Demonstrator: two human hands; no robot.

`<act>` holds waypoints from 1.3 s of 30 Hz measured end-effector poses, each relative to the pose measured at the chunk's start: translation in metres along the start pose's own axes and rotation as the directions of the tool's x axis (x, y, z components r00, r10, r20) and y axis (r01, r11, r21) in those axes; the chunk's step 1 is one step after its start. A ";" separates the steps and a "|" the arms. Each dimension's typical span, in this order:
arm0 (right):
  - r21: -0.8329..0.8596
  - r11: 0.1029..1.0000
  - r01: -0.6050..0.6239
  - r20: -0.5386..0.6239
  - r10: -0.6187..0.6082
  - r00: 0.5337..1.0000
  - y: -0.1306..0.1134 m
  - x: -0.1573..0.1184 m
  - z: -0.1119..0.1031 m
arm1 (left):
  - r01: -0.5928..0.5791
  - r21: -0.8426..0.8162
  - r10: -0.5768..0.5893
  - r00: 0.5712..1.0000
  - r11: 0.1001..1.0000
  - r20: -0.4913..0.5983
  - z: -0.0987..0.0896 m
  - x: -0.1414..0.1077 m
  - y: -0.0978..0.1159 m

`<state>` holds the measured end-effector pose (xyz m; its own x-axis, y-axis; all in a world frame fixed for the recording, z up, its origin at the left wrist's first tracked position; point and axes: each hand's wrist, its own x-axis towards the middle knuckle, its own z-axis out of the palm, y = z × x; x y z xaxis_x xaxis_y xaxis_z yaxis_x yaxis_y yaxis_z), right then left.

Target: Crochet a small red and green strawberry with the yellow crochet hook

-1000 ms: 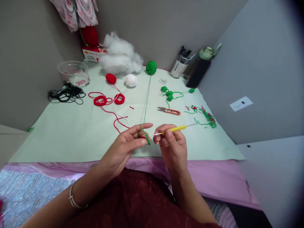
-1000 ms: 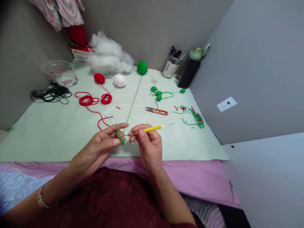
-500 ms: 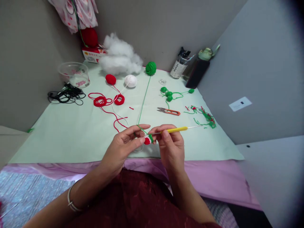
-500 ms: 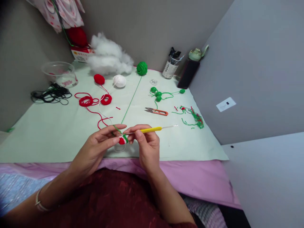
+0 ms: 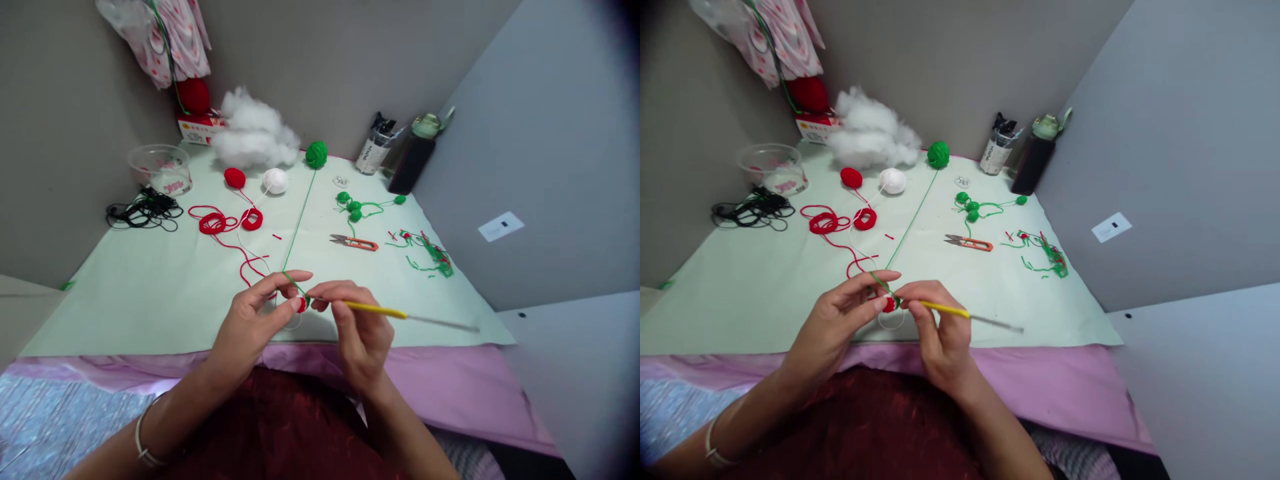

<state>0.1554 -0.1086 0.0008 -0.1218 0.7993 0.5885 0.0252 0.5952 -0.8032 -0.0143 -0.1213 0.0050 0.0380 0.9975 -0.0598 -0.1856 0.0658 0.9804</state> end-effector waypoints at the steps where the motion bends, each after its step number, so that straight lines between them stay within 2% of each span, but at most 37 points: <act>1: -0.050 0.997 0.061 0.019 -0.060 0.998 0.000 -0.001 0.000 | -0.018 0.040 0.018 1.000 0.999 -0.013 0.000 0.001 0.000; 3: -0.128 0.982 0.141 0.044 -0.137 0.990 0.001 -0.001 0.002 | -0.061 0.104 0.066 0.997 0.993 -0.047 0.000 0.002 0.001; 5: -0.170 0.971 0.165 0.046 -0.160 0.986 0.002 0.000 0.004 | -0.095 0.129 0.106 0.991 0.987 -0.082 0.001 0.002 0.000; 10: -0.271 0.925 0.268 0.057 -0.262 0.963 0.005 0.002 0.009 | -0.081 0.081 0.093 0.981 0.993 -0.168 0.006 -0.002 -0.001; 12: -0.408 0.846 0.342 0.105 -0.329 0.938 0.008 0.001 0.010 | -0.025 -0.050 0.017 0.986 0.998 -0.164 0.008 -0.002 0.000; 14: -0.512 0.766 0.389 0.143 -0.371 0.918 0.010 0.000 0.011 | 0.111 -0.275 -0.135 0.988 0.955 -0.069 0.009 0.001 0.003; 15: -0.519 0.763 0.385 0.133 -0.372 0.919 0.011 0.000 0.011 | 0.194 -0.378 -0.209 0.978 0.905 0.002 0.008 0.003 0.005; 17: -0.414 0.862 0.291 0.035 -0.305 0.952 0.011 0.003 0.012 | 0.310 -0.490 -0.299 0.949 0.815 0.104 0.004 0.008 0.009; 19: -0.178 0.976 0.124 -0.092 -0.142 0.986 0.009 0.009 0.013 | 0.319 -0.509 -0.310 0.945 0.799 0.104 0.000 0.013 0.013; 21: 0.081 0.997 -0.019 -0.139 0.030 0.990 0.008 0.016 0.015 | 0.275 -0.484 -0.279 0.958 0.831 0.065 -0.004 0.017 0.015; 23: 0.201 0.976 -0.084 -0.129 0.112 0.985 0.009 0.023 0.018 | 0.228 -0.432 -0.234 0.971 0.873 0.039 -0.005 0.019 0.016; 29: 0.133 0.985 -0.110 -0.076 0.120 0.990 0.014 0.025 0.024 | 0.144 -0.283 -0.151 0.988 0.948 -0.006 -0.006 0.019 0.014; 35: -0.058 0.997 0.045 -0.093 -0.050 0.994 0.002 0.022 0.016 | 0.054 -0.204 -0.067 0.996 0.978 -0.058 -0.008 0.017 0.016; 37: 0.004 1.000 0.008 -0.129 -0.007 0.992 -0.001 0.023 0.013 | 0.037 -0.197 -0.053 0.996 0.980 -0.073 -0.008 0.016 0.017; 39: 0.178 0.981 -0.078 -0.153 0.105 0.983 -0.001 0.023 0.011 | 0.023 -0.191 -0.039 0.996 0.981 -0.079 -0.007 0.015 0.018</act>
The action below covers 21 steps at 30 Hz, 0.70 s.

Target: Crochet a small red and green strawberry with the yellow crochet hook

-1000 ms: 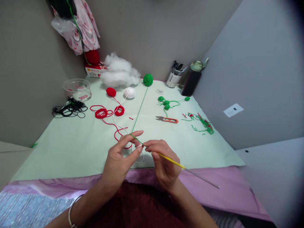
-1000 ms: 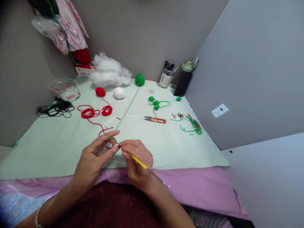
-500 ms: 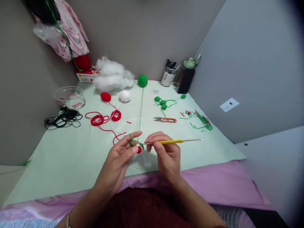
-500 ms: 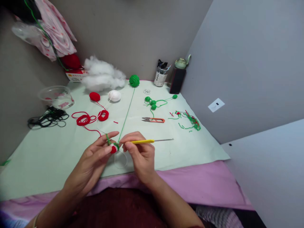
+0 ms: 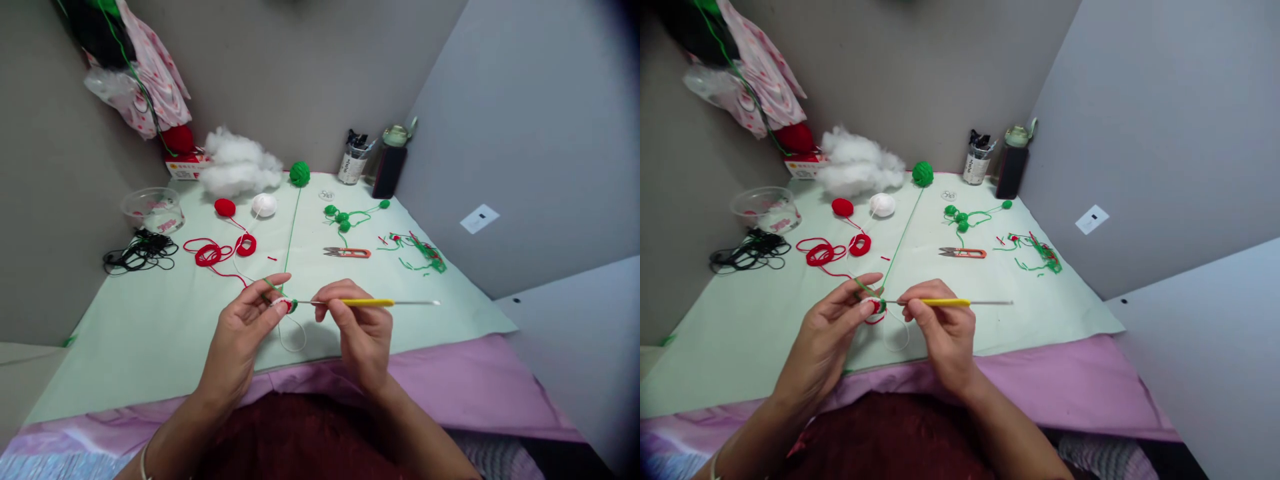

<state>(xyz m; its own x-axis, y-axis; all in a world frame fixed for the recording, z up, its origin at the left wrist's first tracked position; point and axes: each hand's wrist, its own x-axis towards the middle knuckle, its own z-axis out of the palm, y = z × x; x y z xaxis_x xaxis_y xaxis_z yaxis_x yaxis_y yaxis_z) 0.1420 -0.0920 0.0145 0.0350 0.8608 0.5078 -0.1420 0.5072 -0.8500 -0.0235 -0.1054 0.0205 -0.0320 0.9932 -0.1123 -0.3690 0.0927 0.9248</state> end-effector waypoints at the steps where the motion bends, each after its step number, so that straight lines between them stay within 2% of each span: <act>1: 0.095 0.994 -0.060 -0.007 0.061 0.998 0.000 0.000 0.000 | -0.007 -0.001 0.007 1.000 1.000 0.004 0.001 -0.001 0.000; 3: 0.230 0.965 -0.129 0.009 0.130 0.991 0.002 0.001 0.001 | -0.009 -0.011 0.009 1.000 1.000 0.028 0.003 -0.004 0.000; 4: 0.238 0.963 -0.129 0.022 0.128 0.992 0.003 0.001 0.001 | 0.001 -0.021 0.001 0.999 1.000 0.050 0.005 -0.005 0.000; 8: 0.055 0.998 -0.026 0.050 0.023 0.998 0.004 0.001 0.005 | 0.067 -0.067 -0.059 0.992 0.995 0.116 0.010 -0.007 -0.001; 12: -0.110 0.990 0.091 0.063 -0.085 0.994 -0.001 -0.004 0.006 | 0.049 -0.111 -0.042 0.997 0.993 0.061 0.016 -0.008 0.000; 14: -0.311 0.920 0.238 0.098 -0.218 0.971 -0.005 -0.011 0.004 | 0.050 -0.145 -0.046 0.998 0.988 0.032 0.020 -0.011 0.001; 16: -0.485 0.776 0.403 0.188 -0.358 0.915 -0.009 -0.018 0.002 | 0.106 -0.190 -0.099 0.994 0.976 0.046 0.023 -0.016 0.004; 17: -0.515 0.724 0.460 0.225 -0.403 0.887 -0.011 -0.021 0.001 | 0.155 -0.211 -0.142 0.987 0.965 0.075 0.023 -0.019 0.005; 18: -0.510 0.712 0.483 0.247 -0.417 0.875 -0.013 -0.022 0.000 | 0.207 -0.230 -0.185 0.976 0.951 0.112 0.022 -0.021 0.007; 19: -0.473 0.744 0.472 0.245 -0.403 0.882 -0.014 -0.023 -0.001 | 0.255 -0.244 -0.225 0.964 0.936 0.145 0.021 -0.023 0.008; 21: -0.327 0.877 0.351 0.151 -0.318 0.936 -0.016 -0.020 -0.003 | 0.314 -0.252 -0.278 0.945 0.915 0.170 0.016 -0.024 0.009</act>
<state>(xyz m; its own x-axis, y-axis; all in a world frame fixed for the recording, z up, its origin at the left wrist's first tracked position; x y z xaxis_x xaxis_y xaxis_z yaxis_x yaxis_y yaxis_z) 0.1464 -0.1171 0.0175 -0.0716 0.6382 0.7665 0.2115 0.7607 -0.6136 -0.0114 -0.1269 0.0378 0.2303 0.9253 -0.3012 -0.5821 0.3790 0.7194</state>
